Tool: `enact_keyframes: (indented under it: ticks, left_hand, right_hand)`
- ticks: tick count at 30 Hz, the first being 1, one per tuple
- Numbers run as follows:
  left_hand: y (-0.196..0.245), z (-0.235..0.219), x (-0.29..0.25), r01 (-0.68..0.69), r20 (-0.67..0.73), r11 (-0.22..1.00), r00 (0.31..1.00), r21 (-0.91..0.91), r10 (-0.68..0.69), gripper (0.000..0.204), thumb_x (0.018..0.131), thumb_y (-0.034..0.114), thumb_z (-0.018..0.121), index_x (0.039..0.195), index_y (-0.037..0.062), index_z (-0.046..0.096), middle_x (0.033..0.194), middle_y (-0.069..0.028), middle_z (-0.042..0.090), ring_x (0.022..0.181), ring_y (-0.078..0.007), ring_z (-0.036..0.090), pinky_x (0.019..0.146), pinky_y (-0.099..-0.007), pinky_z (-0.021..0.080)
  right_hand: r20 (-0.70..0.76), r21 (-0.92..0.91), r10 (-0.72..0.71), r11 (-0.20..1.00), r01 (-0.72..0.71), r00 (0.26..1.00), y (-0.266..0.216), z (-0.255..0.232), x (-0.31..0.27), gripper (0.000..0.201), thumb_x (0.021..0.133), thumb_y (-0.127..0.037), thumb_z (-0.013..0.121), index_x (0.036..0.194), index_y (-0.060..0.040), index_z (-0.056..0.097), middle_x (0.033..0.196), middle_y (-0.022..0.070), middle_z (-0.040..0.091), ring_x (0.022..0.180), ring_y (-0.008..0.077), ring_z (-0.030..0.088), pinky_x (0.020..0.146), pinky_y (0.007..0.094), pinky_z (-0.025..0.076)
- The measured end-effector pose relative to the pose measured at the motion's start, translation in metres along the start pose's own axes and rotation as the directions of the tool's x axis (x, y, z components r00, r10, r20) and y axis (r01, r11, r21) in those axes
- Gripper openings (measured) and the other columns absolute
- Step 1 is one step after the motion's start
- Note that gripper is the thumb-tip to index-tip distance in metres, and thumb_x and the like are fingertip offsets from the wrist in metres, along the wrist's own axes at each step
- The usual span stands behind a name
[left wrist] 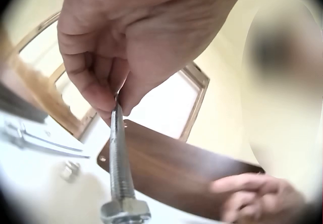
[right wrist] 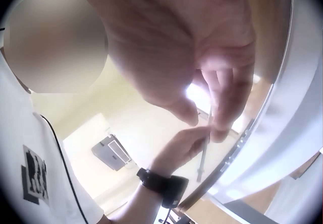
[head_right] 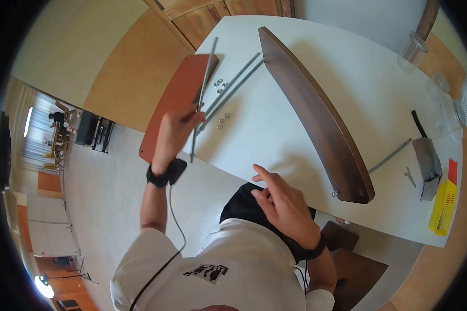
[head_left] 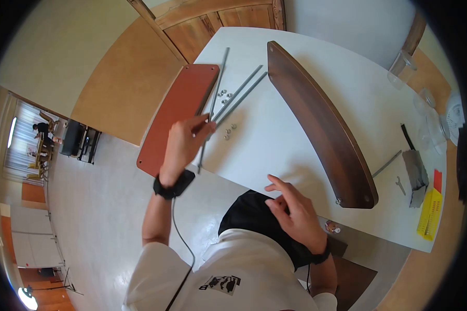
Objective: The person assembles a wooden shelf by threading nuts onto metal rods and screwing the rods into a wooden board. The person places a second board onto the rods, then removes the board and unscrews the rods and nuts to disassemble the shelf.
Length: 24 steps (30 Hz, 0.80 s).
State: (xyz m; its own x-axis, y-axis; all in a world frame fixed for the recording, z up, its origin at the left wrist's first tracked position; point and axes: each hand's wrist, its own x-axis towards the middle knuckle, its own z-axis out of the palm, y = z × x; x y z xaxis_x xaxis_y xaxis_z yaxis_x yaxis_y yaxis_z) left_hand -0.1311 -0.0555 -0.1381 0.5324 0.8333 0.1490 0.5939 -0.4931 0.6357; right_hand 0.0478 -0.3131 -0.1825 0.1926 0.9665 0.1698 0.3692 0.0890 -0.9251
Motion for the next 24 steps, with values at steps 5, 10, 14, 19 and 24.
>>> enact_keyframes:
  ticks: [5,10,14,19,24]
  left_hand:
    - [-0.01,0.013,0.032,-0.121,0.1,0.981,0.989,0.149,0.107,0.027,0.092,0.016,0.075,0.114,-0.0008,0.076,0.09,-0.0156,0.074,0.077,-0.0215,0.072,0.072,-0.0336,0.054]
    - [-0.011,0.032,0.053,-0.225,0.22,0.951,0.959,0.214,0.177,0.027,0.091,0.019,0.075,0.112,0.002,0.077,0.097,-0.015,0.073,0.08,-0.0274,0.073,0.074,-0.0383,0.056]
    - [-0.016,0.041,0.066,-0.248,0.206,0.937,0.958,0.246,0.2,0.027,0.09,0.018,0.076,0.112,0.0031,0.078,0.098,-0.0154,0.075,0.081,-0.0271,0.073,0.076,-0.0381,0.057]
    - [-0.011,0.044,0.067,-0.228,0.23,0.947,0.957,0.227,0.176,0.022,0.089,0.015,0.076,0.106,0.0008,0.077,0.094,-0.0167,0.076,0.086,-0.0308,0.074,0.078,-0.04,0.058]
    - [-0.013,0.051,0.071,-0.263,0.246,0.935,0.948,0.24,0.203,0.022,0.087,0.015,0.076,0.105,0.0011,0.076,0.094,-0.0166,0.076,0.085,-0.0306,0.074,0.078,-0.0395,0.057]
  right_hand:
    - [-0.164,-0.004,-0.009,1.0,0.009,0.986,-0.004,-0.036,-0.046,0.031,0.091,-0.002,0.072,0.122,-0.004,0.07,0.09,0.0086,0.073,0.065,0.0143,0.064,0.06,0.0267,0.051]
    - [-0.548,-0.042,-0.028,0.999,0.006,0.836,0.003,-0.08,-0.11,0.015,0.088,-0.012,0.078,0.095,-0.0003,0.072,0.075,0.007,0.069,0.057,0.0112,0.057,0.054,0.0242,0.04]
    - [-0.667,-0.022,0.029,0.998,-0.058,0.745,0.028,-0.109,-0.128,0.019,0.092,-0.015,0.076,0.099,0.0001,0.067,0.079,0.0049,0.063,0.06,0.0112,0.054,0.055,0.0246,0.039]
    - [-0.67,0.009,0.115,0.989,-0.148,0.733,0.039,-0.106,-0.113,0.034,0.093,-0.017,0.076,0.118,-0.0009,0.06,0.097,0.0053,0.058,0.085,0.0142,0.055,0.076,0.0272,0.046]
    - [-0.433,-0.192,0.169,0.942,-0.274,0.885,0.029,-0.106,-0.097,0.039,0.089,-0.013,0.077,0.122,-0.0015,0.061,0.104,0.0108,0.064,0.093,0.0257,0.061,0.084,0.0364,0.049]
